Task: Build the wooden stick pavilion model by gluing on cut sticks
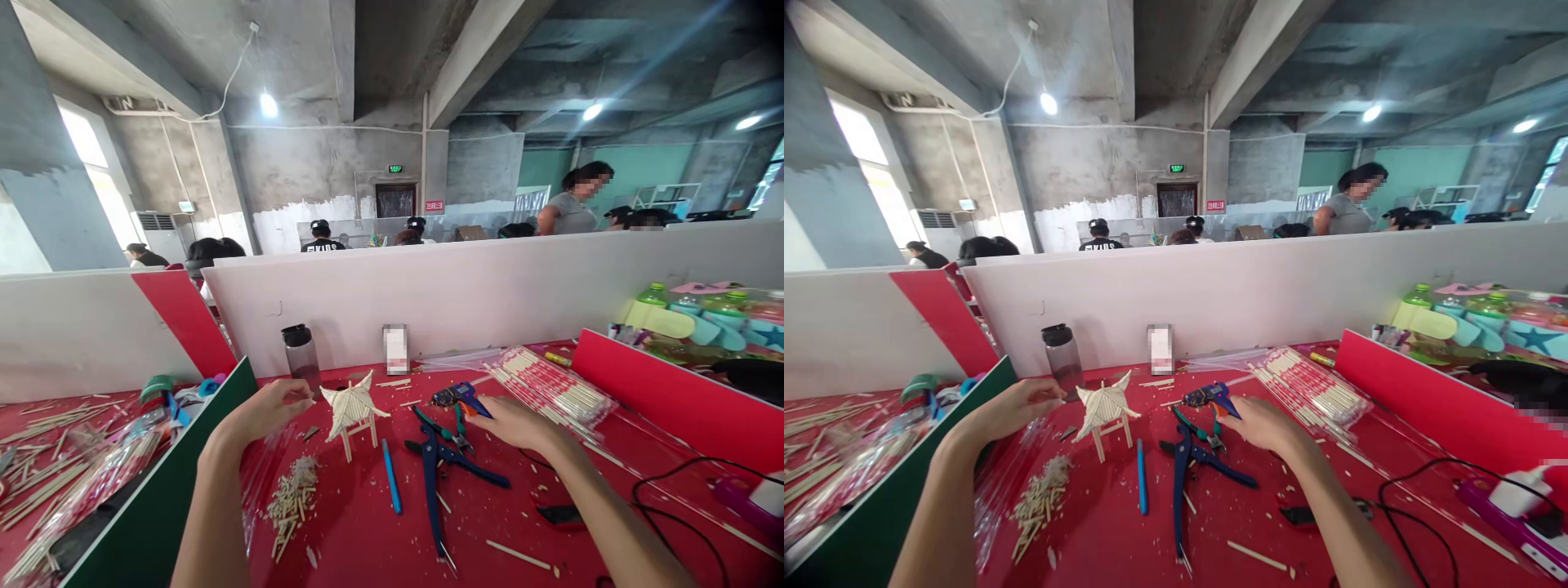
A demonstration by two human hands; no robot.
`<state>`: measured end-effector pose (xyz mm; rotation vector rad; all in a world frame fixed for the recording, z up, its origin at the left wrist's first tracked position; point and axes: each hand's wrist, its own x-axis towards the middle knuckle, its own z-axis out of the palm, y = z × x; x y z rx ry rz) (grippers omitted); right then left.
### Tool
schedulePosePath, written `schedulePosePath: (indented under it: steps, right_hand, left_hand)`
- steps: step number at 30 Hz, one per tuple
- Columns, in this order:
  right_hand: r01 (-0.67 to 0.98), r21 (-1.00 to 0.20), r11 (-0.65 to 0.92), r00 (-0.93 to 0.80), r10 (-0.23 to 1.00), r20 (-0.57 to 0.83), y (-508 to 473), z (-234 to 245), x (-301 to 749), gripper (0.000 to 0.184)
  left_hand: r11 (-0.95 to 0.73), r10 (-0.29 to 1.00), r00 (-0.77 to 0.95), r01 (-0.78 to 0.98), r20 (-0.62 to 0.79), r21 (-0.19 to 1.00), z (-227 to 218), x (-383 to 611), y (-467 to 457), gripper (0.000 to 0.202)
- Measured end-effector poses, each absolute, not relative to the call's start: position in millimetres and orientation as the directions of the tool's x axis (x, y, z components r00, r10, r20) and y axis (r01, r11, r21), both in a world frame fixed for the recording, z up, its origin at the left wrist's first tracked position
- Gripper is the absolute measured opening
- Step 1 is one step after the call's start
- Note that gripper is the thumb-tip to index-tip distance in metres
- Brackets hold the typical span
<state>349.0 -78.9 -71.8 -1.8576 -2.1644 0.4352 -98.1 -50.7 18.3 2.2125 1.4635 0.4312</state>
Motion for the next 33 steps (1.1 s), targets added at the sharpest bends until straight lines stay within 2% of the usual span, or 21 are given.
schedulePosePath:
  steps: [3, 8, 13, 19, 21, 24, 29, 33]
  right_hand:
    - [0.954, -0.297, 0.027, -0.073, 0.986, -0.147, -62, -70, 362, 0.024]
    - [0.954, -0.271, -0.128, 0.046, 0.956, -0.291, -36, -76, 358, 0.026]
    - [0.94, -0.298, -0.164, 0.073, 0.952, -0.296, -19, -88, 346, 0.024]
    - [0.936, -0.318, -0.151, 0.085, 0.974, -0.211, -15, -96, 344, 0.022]
    - [0.939, -0.316, -0.136, 0.086, 0.982, -0.166, -15, -97, 345, 0.021]
    - [0.94, -0.315, -0.132, 0.099, 0.988, -0.12, -16, -98, 345, 0.02]
    - [0.936, -0.338, -0.101, 0.096, 0.995, -0.033, -19, -92, 344, 0.025]
    - [0.929, -0.369, -0.002, 0.024, 0.998, 0.055, -24, -74, 336, 0.027]
  left_hand:
    - [-0.339, 0.916, 0.4, 0.781, -0.004, 0.525, 20, -94, -52, 0.033]
    - [-0.331, 0.916, 0.401, 0.79, -0.026, 0.516, 21, -87, -57, 0.027]
    - [-0.34, 0.928, 0.372, 0.816, 0.026, 0.467, 29, -78, -71, 0.026]
    - [-0.375, 0.923, 0.293, 0.829, 0.249, 0.415, 33, -37, -107, 0.024]
    - [-0.442, 0.892, 0.313, 0.756, 0.327, 0.483, 14, -19, -117, 0.024]
    - [-0.47, 0.882, 0.284, 0.591, 0.376, 0.656, -36, 8, -125, 0.028]
    - [-0.29, 0.951, 0.19, 0.282, 0.243, 0.915, -108, 45, -128, 0.035]
    - [-0.172, 0.977, 0.142, 0.079, 0.16, 0.982, -120, 59, -124, 0.042]
